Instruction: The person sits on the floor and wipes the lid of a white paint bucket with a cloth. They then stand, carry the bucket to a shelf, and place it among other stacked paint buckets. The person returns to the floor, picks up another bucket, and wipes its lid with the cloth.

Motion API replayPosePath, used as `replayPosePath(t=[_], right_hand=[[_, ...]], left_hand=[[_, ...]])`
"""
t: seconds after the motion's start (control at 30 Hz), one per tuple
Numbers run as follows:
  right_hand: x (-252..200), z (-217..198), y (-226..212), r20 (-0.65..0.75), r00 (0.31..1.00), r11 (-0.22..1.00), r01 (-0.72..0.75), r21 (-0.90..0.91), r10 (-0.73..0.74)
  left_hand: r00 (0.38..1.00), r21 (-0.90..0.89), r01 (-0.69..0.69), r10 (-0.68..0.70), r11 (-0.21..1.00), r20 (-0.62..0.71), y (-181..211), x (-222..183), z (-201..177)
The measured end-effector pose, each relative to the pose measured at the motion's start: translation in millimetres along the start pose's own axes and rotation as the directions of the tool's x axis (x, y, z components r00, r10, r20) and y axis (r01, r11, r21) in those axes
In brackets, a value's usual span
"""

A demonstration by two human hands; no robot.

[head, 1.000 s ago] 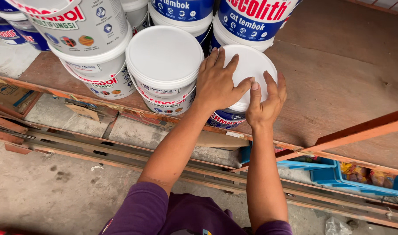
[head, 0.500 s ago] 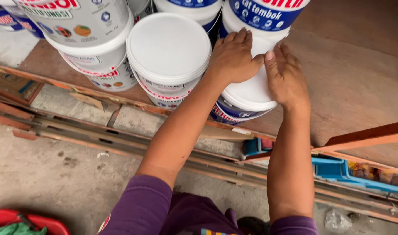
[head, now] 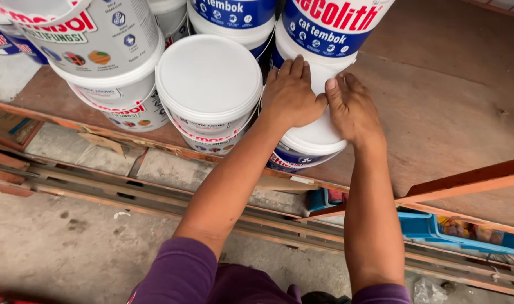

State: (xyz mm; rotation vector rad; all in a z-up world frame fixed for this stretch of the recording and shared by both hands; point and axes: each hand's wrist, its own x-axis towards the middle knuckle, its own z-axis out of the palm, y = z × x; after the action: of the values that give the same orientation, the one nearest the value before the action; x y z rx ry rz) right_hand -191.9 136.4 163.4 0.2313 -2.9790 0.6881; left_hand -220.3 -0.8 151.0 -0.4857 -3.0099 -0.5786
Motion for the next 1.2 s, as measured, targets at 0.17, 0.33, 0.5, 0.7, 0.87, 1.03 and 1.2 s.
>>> replayPosePath(t=[0.17, 0.33, 0.5, 0.7, 0.87, 1.03, 1.2], right_hand=[[0, -3, 2, -0.002, 0.999, 0.999, 0.034, 0.000, -0.034], [-10, -2, -8, -0.072, 0.995, 0.997, 0.062, -0.041, -0.065], [-2, 5, 14, -0.065, 0.996, 0.998, 0.059, -0.018, -0.061], [-11, 3, 6, -0.117, 0.983, 0.987, 0.130, -0.099, -0.141], [-13, -2, -2, -0.075, 0.997, 0.996, 0.028, -0.080, -0.034], [-11, -3, -4, -0.042, 0.998, 0.997, -0.045, -0.059, 0.042], [-6, -7, 1, 0.011, 1.000, 0.993, 0.008, -0.114, -0.006]], left_hand=[[0.999, -0.028, -0.008, 0.009, 1.000, 0.042, 0, 4, -9], [0.999, 0.006, -0.044, 0.044, 0.999, -0.029, -5, 11, 6], [0.981, -0.006, -0.106, 0.103, 0.994, -0.165, -10, 9, 10], [0.981, 0.111, -0.099, 0.116, 0.989, -0.157, -7, 2, 11], [0.993, 0.025, -0.094, 0.096, 0.995, -0.071, -3, -8, -4], [0.996, -0.025, -0.085, 0.084, 0.996, -0.041, -5, -3, 0], [0.999, -0.061, -0.020, 0.019, 0.998, -0.026, 2, -9, -4]])
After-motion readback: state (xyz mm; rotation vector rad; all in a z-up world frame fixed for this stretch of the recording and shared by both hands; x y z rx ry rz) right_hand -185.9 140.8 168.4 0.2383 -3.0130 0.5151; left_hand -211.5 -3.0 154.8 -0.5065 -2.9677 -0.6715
